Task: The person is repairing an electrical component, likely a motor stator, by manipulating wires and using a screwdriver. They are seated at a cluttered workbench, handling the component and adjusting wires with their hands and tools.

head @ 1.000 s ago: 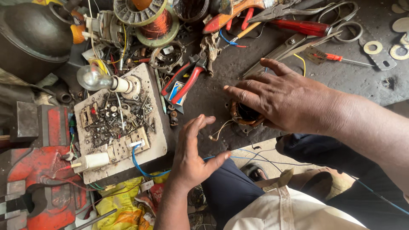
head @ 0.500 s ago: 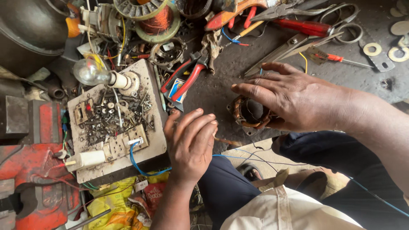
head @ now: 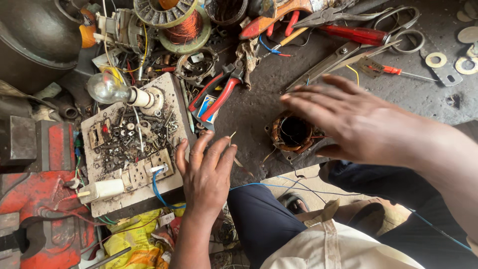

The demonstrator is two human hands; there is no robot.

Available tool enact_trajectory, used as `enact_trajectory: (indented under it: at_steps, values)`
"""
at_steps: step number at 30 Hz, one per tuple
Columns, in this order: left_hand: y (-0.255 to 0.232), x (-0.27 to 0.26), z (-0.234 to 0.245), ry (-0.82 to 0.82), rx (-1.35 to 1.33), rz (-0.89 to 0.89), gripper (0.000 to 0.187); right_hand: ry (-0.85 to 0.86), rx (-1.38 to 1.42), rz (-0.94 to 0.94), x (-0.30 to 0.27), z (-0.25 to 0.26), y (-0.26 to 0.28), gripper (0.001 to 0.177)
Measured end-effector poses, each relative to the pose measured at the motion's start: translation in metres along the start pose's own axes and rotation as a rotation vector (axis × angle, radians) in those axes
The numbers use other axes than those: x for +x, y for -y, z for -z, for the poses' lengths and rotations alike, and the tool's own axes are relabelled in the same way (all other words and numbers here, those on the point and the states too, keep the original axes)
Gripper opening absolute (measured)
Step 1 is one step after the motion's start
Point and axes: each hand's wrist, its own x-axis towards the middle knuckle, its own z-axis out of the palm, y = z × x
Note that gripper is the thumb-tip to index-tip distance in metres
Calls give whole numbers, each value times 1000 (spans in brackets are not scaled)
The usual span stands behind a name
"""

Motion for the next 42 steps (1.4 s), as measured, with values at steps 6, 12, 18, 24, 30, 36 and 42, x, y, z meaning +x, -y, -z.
enact_trajectory:
  at_steps: [6, 12, 18, 24, 30, 36, 42]
  values:
    - [-7, 13, 27, 30, -277, 37, 23, -233, -6, -380, -87, 9, 19, 88]
    - [-35, 51, 29, 47, -370, -128, 19, -708, 566, -575, -153, -48, 56, 70]
    - [-41, 74, 31, 145, -361, -188, 15, -525, 331, -588, -175, -47, 53, 69]
    - [-43, 75, 27, 165, -347, -176, 11, -540, 348, -579, -163, -48, 54, 64]
    - [-46, 73, 18, 147, -326, -154, 11, -466, 356, -531, -160, -48, 52, 65]
    - [-48, 68, 10, 118, -319, -141, 11, -448, 341, -563, -163, -49, 52, 63]
    - [-48, 70, 12, 136, -238, -169, 11, -425, 316, -552, -162, -46, 50, 61]
